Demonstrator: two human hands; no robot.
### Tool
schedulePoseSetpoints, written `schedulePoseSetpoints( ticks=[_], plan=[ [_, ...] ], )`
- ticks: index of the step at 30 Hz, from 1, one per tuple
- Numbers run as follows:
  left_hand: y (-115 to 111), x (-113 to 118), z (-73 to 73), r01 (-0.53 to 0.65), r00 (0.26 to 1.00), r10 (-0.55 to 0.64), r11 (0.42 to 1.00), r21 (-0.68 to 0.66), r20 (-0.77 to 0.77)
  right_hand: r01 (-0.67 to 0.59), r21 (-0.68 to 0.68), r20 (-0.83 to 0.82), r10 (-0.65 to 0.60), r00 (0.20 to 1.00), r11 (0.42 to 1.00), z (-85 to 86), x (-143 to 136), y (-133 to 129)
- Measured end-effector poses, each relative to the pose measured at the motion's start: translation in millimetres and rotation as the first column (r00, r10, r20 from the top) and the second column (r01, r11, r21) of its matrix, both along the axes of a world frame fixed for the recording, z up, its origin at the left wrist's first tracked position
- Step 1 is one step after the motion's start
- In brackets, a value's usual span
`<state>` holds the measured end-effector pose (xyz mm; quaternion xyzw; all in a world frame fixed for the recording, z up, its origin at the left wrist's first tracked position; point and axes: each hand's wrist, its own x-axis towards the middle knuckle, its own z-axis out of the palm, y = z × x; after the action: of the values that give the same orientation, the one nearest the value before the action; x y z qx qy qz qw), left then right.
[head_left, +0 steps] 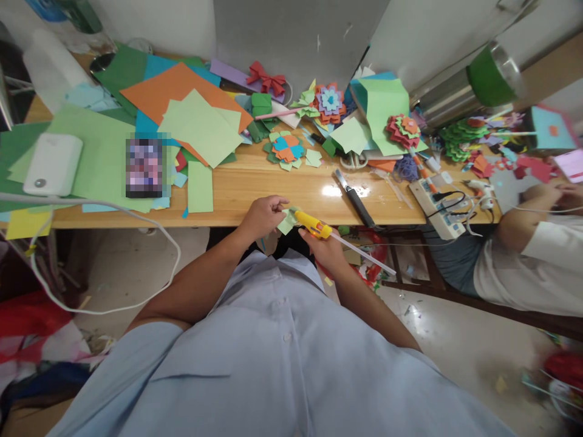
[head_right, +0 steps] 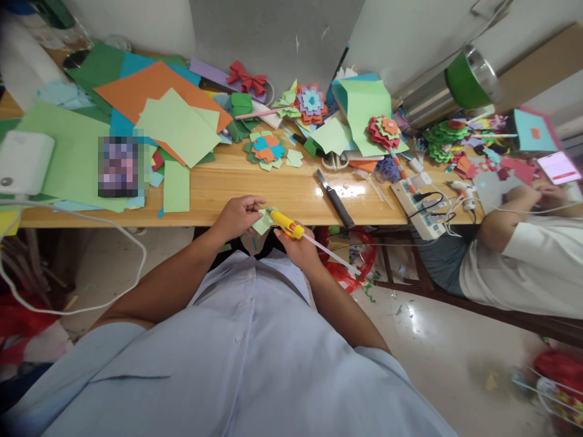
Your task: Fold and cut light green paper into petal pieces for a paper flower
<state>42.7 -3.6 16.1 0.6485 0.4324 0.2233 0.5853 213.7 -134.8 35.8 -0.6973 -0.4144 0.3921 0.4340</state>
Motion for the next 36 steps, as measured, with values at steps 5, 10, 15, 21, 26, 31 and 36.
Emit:
schedulePoseSetpoints(
  ticks=[5,10,15,21,26,31,36],
  plan=[
    [-0.9,-0.5,0.2,0.001,1.0,-0.001,1.0,0.011,-0.004,0.009,-0.012,0.003,-0.009,1.0,1.0,1.1,-0.9,0.8],
    [-0.7,-1.0,-1.0,0.005,1.0,-0.005,1.0,0.012,-0.005,0.0,-0.009,0.014,0.001,1.0,1.0,0.1,0.3,1.5],
    [-0.2,-1.2,-1.2,0.008,1.0,-0.008,1.0,0.019,-0.015,0.009,-0.009,0.009,-0.008,1.0,1.0,1.6,0.0,1.4],
    [-1.3,-1.2,2.4,0.011,1.0,-0.011,1.0,0.002,-0.012,0.015,-0.017,0.023,-0.014,1.0,1.0,-0.9,1.7,0.6],
    [-1.8,-1.3,2.4,0.012,1.0,-0.012,1.0,0.02,-0.014,0.013,-0.011,0.025,-0.013,1.0,1.0,-2.3,3.1,0.6],
    [-1.7,-1.6,0.4,0.014,1.0,-0.014,1.0,0.026,-0.005,0.012,-0.014,0.053,-0.011,0.999,1.0,-1.8,2.4,1.6],
    [-1.6,-1.3,2.6,0.013,1.0,-0.013,1.0,0.024,-0.017,0.011,0.004,0.055,-0.011,0.998,1.0,0.6,1.2,2.1]
  ],
)
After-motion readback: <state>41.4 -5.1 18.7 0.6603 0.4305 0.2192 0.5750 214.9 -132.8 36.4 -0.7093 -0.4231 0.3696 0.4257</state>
